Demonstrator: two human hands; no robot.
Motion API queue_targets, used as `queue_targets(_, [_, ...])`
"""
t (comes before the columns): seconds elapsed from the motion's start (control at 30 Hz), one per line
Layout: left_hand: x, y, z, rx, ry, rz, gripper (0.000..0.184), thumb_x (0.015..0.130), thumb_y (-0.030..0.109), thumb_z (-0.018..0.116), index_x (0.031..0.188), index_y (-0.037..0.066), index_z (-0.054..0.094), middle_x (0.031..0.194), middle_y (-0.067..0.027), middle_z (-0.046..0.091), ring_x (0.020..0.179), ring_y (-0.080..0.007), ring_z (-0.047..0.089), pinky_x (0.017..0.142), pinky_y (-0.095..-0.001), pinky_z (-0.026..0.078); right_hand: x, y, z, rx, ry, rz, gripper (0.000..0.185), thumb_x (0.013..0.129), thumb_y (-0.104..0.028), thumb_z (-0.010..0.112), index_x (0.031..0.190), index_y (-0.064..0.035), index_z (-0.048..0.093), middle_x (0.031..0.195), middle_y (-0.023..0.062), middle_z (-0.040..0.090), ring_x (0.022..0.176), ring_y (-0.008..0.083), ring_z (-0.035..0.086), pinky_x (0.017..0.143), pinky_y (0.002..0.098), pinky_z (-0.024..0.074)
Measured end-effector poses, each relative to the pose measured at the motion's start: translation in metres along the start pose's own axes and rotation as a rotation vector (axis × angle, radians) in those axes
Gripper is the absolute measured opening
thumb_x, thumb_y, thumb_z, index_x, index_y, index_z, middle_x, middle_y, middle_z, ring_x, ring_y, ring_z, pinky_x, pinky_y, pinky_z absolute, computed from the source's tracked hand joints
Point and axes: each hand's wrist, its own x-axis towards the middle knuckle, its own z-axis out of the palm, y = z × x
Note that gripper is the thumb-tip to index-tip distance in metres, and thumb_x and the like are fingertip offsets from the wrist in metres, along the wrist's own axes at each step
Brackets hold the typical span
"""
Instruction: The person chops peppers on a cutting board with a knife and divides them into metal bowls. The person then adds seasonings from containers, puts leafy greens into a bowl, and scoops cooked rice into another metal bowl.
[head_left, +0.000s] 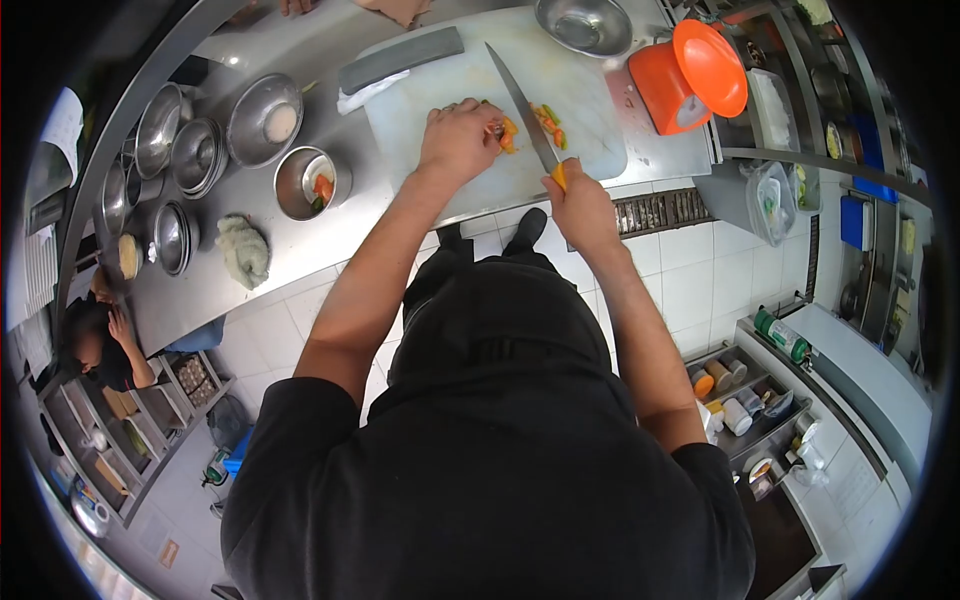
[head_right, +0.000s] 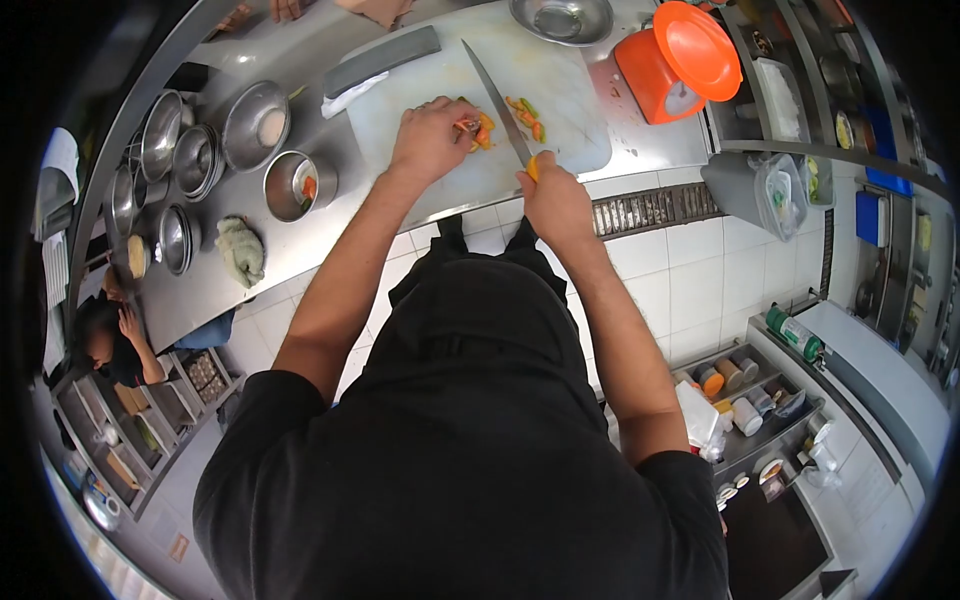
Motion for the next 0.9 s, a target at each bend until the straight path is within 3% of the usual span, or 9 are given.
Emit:
queue_targets(0.2, [0.006,0.000,-0.004,0.053,0.010,0.101,0.025,0.088,0.020,0.070,0.112,0.017,0.076,0.110,-0.0016,0.071,0.109,-0.0251,0.066,0.098,-0.0431,0.045,0.010,-0.020,0.013,0.002,-0.033,-0.003,0.034,0.103,-0.028,0.063,0.112,0.0037,0.055,0.090,0.0277,0.073,0.086,0.0479,0.073,0.077,0.0565,0.0580])
queue_targets(0.3, [0.009,-0.002,0.000,0.095,0.002,0.116,0.024,0.088,0.020,0.070,0.111,0.015,0.077,0.109,-0.0015,0.071,0.108,-0.0251,0.066,0.098,-0.0429,0.045,0.010,-0.030,0.015,0.004,-0.024,0.004,0.036,0.106,-0.029,0.060,0.110,0.0060,0.054,0.083,0.0320,0.071,0.083,0.0508,0.072,0.074,0.0572,0.0586])
queue_targets(0.6, [0.012,-0.008,0.003,0.101,0.013,0.159,0.022,0.083,0.021,0.072,0.104,0.017,0.076,0.103,-0.0012,0.070,0.105,-0.0252,0.066,0.095,-0.0423,0.045,0.014,-0.042,0.027,-0.139,-0.101,0.059,0.038,0.108,-0.031,0.055,0.121,0.0040,0.046,0.088,0.0288,0.073,0.086,0.0484,0.074,0.076,0.0559,0.0599])
queue_targets(0.7, [0.012,-0.010,0.004,0.083,0.027,0.173,0.019,0.083,0.022,0.073,0.101,0.017,0.076,0.103,-0.0014,0.070,0.106,-0.0243,0.066,0.096,-0.0421,0.045,0.015,-0.048,0.026,-0.174,-0.140,0.094,0.034,0.109,-0.031,0.052,0.119,0.0011,0.045,0.096,0.0268,0.074,0.090,0.0475,0.074,0.080,0.0547,0.0592])
queue_targets(0.9, [0.014,-0.009,0.004,0.080,-0.005,0.187,0.016,0.083,0.025,0.074,0.096,0.016,0.078,0.104,-0.0017,0.071,0.107,-0.0227,0.066,0.097,-0.0421,0.043,0.033,-0.040,0.034,-0.129,-0.073,0.030,0.034,0.108,-0.031,0.054,0.118,0.0013,0.046,0.093,0.0272,0.074,0.090,0.0473,0.074,0.080,0.0539,0.0591])
